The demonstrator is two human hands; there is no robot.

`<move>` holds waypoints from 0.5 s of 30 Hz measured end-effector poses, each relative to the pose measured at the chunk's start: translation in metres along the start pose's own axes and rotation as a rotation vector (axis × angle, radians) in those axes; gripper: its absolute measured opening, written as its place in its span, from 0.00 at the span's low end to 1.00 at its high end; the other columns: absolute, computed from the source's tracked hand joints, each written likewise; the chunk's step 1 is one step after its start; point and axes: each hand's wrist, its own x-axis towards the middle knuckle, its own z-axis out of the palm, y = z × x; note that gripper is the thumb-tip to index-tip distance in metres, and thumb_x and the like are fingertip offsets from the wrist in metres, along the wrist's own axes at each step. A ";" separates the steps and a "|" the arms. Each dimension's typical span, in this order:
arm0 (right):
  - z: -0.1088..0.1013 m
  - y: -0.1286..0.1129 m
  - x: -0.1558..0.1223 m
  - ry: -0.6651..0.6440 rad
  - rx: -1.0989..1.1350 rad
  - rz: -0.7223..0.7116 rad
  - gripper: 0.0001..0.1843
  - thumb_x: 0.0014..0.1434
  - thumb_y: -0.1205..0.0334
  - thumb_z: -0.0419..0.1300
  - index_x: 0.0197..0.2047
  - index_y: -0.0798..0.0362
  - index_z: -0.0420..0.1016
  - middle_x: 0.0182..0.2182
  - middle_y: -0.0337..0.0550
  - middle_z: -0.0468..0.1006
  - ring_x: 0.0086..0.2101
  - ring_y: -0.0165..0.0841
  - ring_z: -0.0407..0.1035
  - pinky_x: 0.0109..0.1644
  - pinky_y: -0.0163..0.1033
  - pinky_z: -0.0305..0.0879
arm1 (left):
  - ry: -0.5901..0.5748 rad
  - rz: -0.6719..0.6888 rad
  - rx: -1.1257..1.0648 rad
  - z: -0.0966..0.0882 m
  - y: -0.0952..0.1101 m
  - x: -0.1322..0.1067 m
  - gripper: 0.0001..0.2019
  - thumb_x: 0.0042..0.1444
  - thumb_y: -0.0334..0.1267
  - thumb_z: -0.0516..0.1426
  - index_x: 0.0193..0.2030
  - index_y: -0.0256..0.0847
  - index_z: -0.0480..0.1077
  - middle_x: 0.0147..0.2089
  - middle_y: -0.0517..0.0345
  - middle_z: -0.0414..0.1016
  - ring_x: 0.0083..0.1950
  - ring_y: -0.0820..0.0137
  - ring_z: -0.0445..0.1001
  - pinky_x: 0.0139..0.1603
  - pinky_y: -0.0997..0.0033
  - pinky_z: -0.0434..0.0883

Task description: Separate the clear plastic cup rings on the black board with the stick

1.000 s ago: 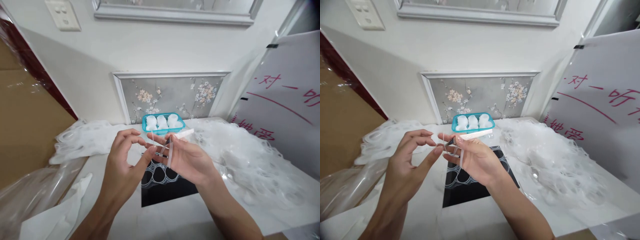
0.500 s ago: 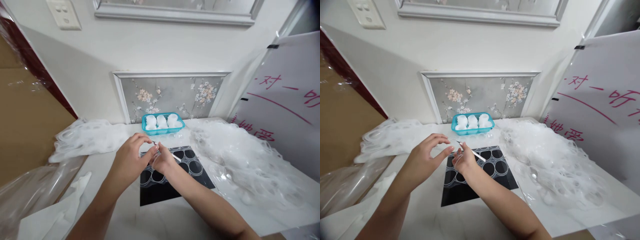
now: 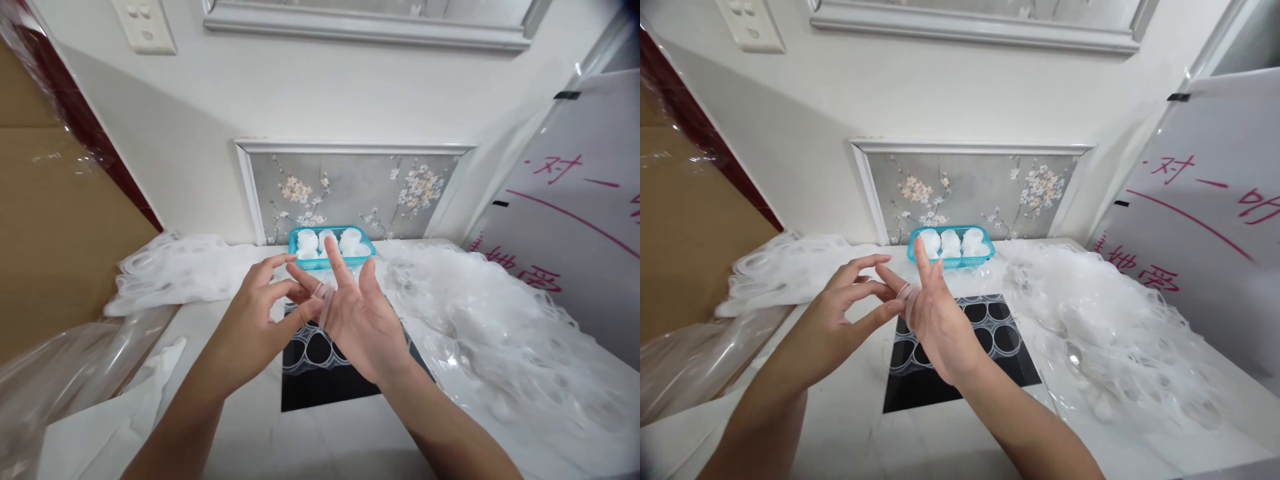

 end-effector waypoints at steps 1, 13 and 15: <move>0.001 -0.001 -0.002 -0.009 -0.023 -0.008 0.38 0.56 0.29 0.41 0.68 0.28 0.40 0.59 0.41 0.68 0.55 0.41 0.65 0.60 0.55 0.54 | -0.006 0.013 -0.026 0.001 0.002 -0.001 0.12 0.56 0.52 0.57 0.36 0.50 0.76 0.65 0.61 0.58 0.66 0.56 0.56 0.61 0.48 0.64; -0.004 0.001 -0.003 -0.002 -0.105 -0.074 0.41 0.56 0.30 0.45 0.68 0.30 0.37 0.64 0.42 0.61 0.59 0.43 0.60 0.62 0.55 0.53 | 0.024 0.008 -0.124 0.020 0.017 -0.003 0.06 0.54 0.46 0.60 0.33 0.50 0.76 0.70 0.69 0.48 0.71 0.54 0.43 0.65 0.40 0.56; -0.005 0.002 -0.003 0.000 -0.094 -0.076 0.41 0.57 0.31 0.46 0.68 0.31 0.38 0.64 0.42 0.61 0.60 0.43 0.60 0.63 0.56 0.51 | 0.038 0.015 -0.104 0.023 0.018 -0.002 0.05 0.54 0.44 0.59 0.31 0.48 0.76 0.71 0.70 0.47 0.72 0.55 0.40 0.67 0.40 0.52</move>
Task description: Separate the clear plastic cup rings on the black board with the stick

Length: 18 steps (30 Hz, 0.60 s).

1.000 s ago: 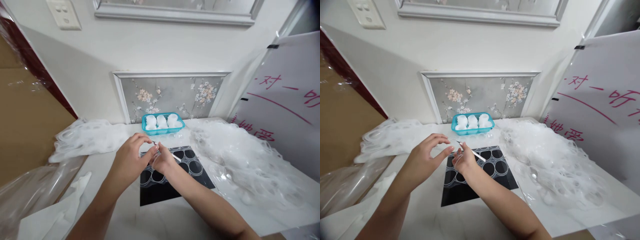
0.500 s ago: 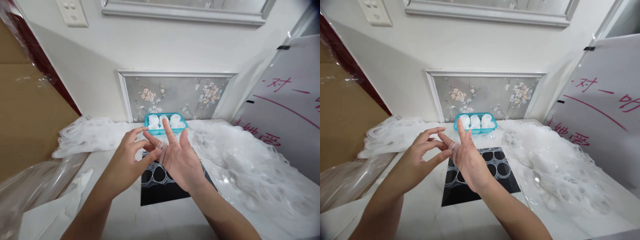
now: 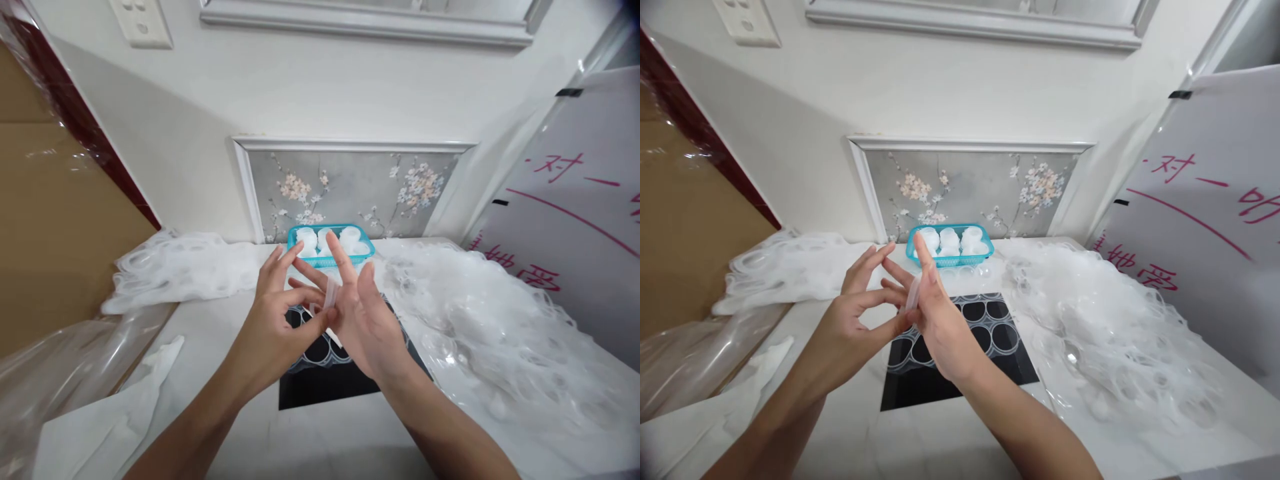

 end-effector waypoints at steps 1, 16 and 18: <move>-0.001 0.000 0.001 0.002 0.003 0.002 0.40 0.57 0.31 0.46 0.68 0.31 0.39 0.63 0.42 0.61 0.60 0.43 0.60 0.63 0.56 0.50 | 0.004 0.001 0.007 0.001 0.000 0.001 0.05 0.54 0.43 0.59 0.30 0.48 0.76 0.71 0.71 0.47 0.72 0.55 0.39 0.67 0.40 0.52; -0.028 -0.003 0.018 -0.065 -0.233 -0.104 0.29 0.57 0.64 0.59 0.62 0.41 0.61 0.41 0.39 0.81 0.55 0.37 0.67 0.57 0.50 0.67 | 0.160 0.032 -0.032 -0.014 -0.021 0.012 0.03 0.53 0.40 0.60 0.31 0.48 0.76 0.67 0.69 0.57 0.71 0.58 0.46 0.69 0.45 0.50; -0.030 0.004 0.022 0.027 -0.300 -0.136 0.30 0.57 0.63 0.60 0.62 0.40 0.60 0.37 0.38 0.82 0.51 0.38 0.72 0.51 0.48 0.73 | 0.143 0.064 -0.024 -0.010 -0.018 0.010 0.03 0.53 0.39 0.60 0.31 0.49 0.76 0.67 0.70 0.57 0.71 0.59 0.47 0.69 0.47 0.51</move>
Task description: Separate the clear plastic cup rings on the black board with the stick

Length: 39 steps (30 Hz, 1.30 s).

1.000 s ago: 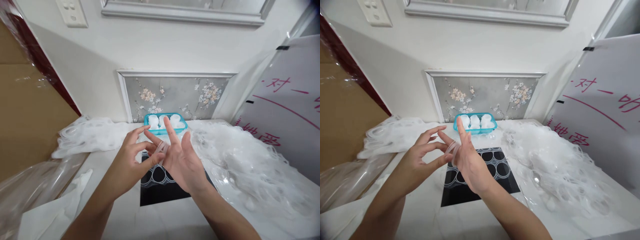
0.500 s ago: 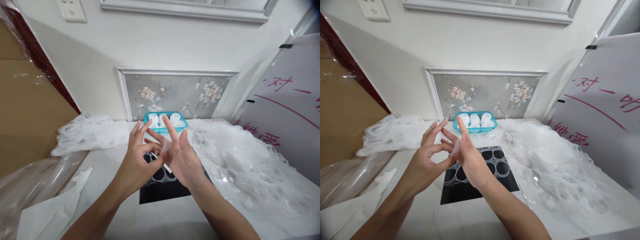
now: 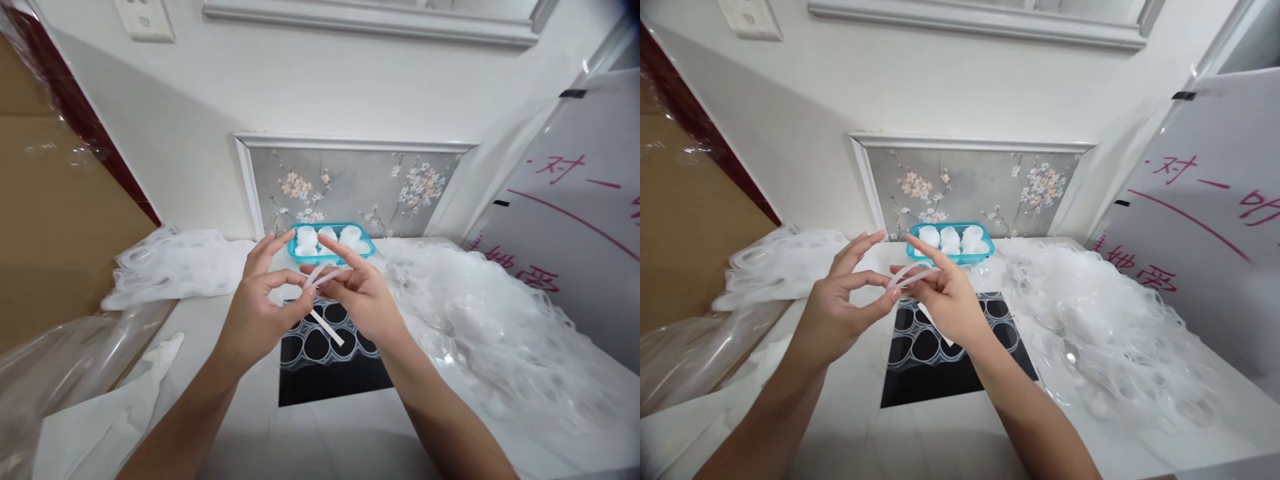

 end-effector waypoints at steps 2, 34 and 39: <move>0.000 0.007 0.003 0.093 -0.031 -0.007 0.34 0.56 0.63 0.61 0.64 0.39 0.58 0.31 0.36 0.82 0.46 0.38 0.75 0.42 0.45 0.77 | -0.019 0.052 0.012 0.004 0.003 -0.001 0.04 0.53 0.37 0.60 0.30 0.49 0.76 0.67 0.70 0.57 0.71 0.60 0.47 0.68 0.48 0.53; 0.011 -0.025 -0.024 -0.053 -0.343 -0.092 0.65 0.48 0.56 0.70 0.67 0.30 0.20 0.67 0.42 0.51 0.60 0.45 0.60 0.62 0.56 0.62 | -0.337 0.111 -0.276 -0.022 -0.002 0.002 0.10 0.58 0.39 0.56 0.46 0.54 0.75 0.70 0.68 0.50 0.72 0.58 0.44 0.70 0.49 0.50; 0.018 -0.021 -0.031 -0.013 -0.697 -0.273 0.61 0.53 0.55 0.66 0.66 0.31 0.15 0.69 0.36 0.42 0.65 0.48 0.46 0.66 0.61 0.51 | -0.347 -0.013 -0.352 -0.022 0.003 -0.002 0.06 0.56 0.45 0.59 0.37 0.52 0.78 0.68 0.68 0.56 0.72 0.55 0.41 0.69 0.46 0.51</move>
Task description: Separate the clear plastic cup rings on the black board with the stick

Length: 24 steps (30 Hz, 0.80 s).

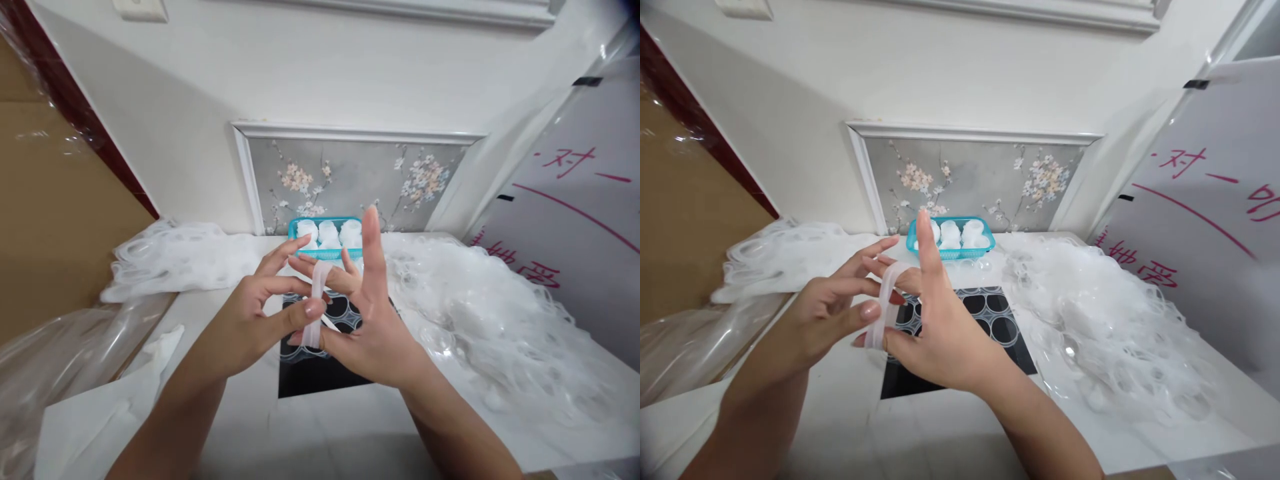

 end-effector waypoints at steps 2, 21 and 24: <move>0.002 0.001 0.000 -0.013 -0.098 -0.063 0.59 0.57 0.59 0.63 0.66 0.35 0.13 0.68 0.39 0.51 0.66 0.46 0.45 0.68 0.63 0.42 | 0.052 -0.020 -0.013 0.004 0.001 -0.001 0.04 0.53 0.44 0.62 0.33 0.51 0.78 0.67 0.67 0.58 0.72 0.55 0.44 0.70 0.45 0.50; 0.008 0.007 0.007 -0.063 -0.009 -0.093 0.58 0.57 0.69 0.61 0.66 0.29 0.16 0.64 0.38 0.60 0.61 0.45 0.58 0.67 0.68 0.38 | 0.185 0.050 -0.072 0.006 0.000 -0.001 0.06 0.55 0.39 0.61 0.29 0.51 0.78 0.63 0.67 0.64 0.67 0.58 0.57 0.67 0.48 0.60; 0.009 0.009 0.008 0.002 0.066 -0.016 0.53 0.60 0.66 0.59 0.67 0.28 0.20 0.63 0.35 0.61 0.60 0.45 0.60 0.67 0.67 0.40 | 0.188 0.097 -0.061 0.005 -0.001 -0.001 0.06 0.54 0.36 0.61 0.29 0.52 0.78 0.63 0.69 0.64 0.68 0.58 0.55 0.68 0.48 0.58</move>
